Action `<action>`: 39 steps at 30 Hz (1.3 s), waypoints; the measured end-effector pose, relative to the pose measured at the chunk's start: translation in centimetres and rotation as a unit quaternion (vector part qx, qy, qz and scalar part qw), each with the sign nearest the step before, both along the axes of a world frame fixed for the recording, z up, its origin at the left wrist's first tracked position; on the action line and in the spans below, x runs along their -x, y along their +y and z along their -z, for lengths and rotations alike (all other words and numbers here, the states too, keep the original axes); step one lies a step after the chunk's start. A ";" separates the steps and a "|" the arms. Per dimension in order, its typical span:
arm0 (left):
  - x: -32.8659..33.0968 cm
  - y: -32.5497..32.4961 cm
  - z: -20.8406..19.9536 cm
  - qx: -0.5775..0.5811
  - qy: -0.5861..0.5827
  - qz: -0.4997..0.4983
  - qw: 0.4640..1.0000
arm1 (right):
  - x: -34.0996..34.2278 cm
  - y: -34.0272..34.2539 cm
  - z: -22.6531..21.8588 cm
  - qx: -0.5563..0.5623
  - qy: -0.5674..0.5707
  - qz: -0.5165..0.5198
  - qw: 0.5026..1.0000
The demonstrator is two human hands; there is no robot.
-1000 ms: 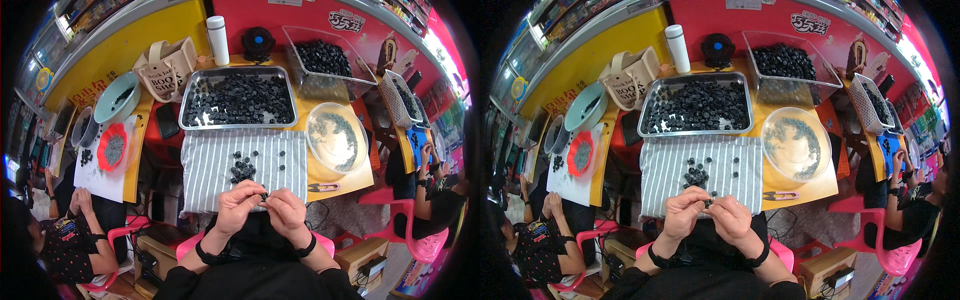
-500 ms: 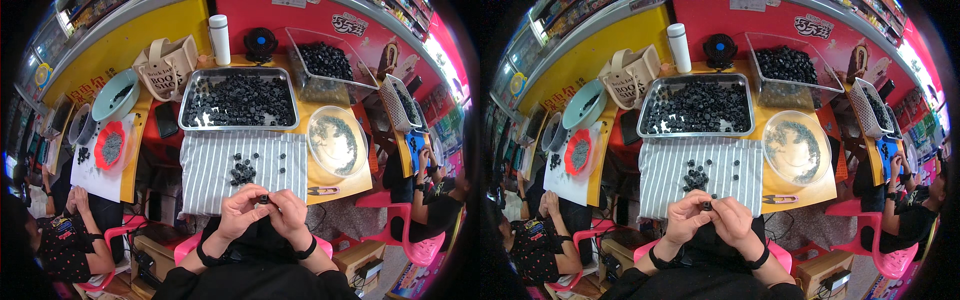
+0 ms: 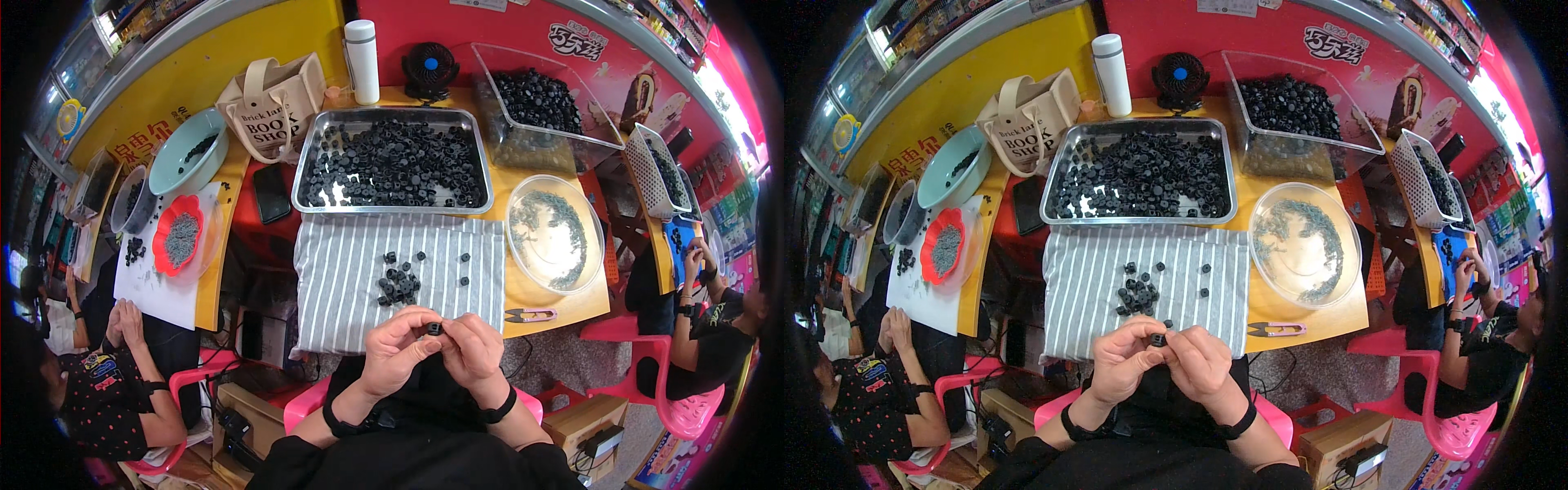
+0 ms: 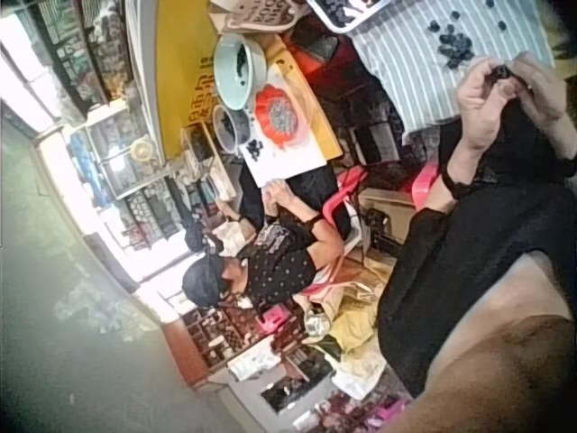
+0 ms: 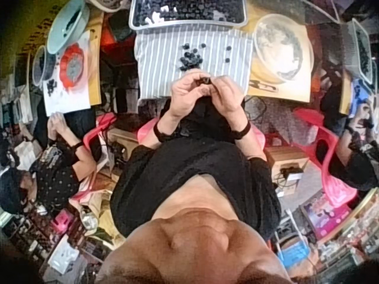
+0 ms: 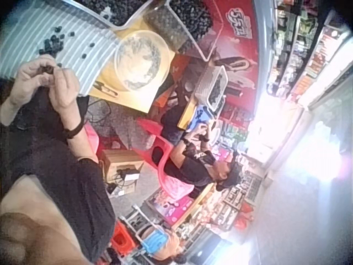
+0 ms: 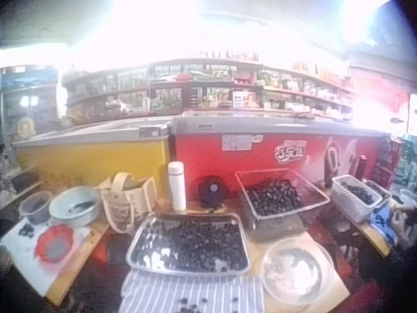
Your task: The person picks up black plastic components from a metal tray, joins two pieces together, and places the assembled units onto a striped cloth. They also pick up small white pieces from the tray and place them into a clear plastic bowl.
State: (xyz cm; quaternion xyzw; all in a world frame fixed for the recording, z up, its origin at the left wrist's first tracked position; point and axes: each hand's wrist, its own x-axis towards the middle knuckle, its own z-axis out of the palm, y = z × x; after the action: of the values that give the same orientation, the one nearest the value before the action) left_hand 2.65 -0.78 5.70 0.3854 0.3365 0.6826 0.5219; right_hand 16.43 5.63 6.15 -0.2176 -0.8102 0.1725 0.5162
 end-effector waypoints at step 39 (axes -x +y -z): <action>6.3 -0.8 4.4 0.120 -0.074 -0.198 0.970 | 1.3 15.1 -7.7 0.228 -0.110 -0.043 0.967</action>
State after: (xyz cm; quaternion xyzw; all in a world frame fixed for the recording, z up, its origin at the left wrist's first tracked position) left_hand -3.70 -1.59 1.33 0.1939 0.4456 0.7535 0.4427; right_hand 15.16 20.71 13.87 -0.3121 -0.8100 0.3494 0.3526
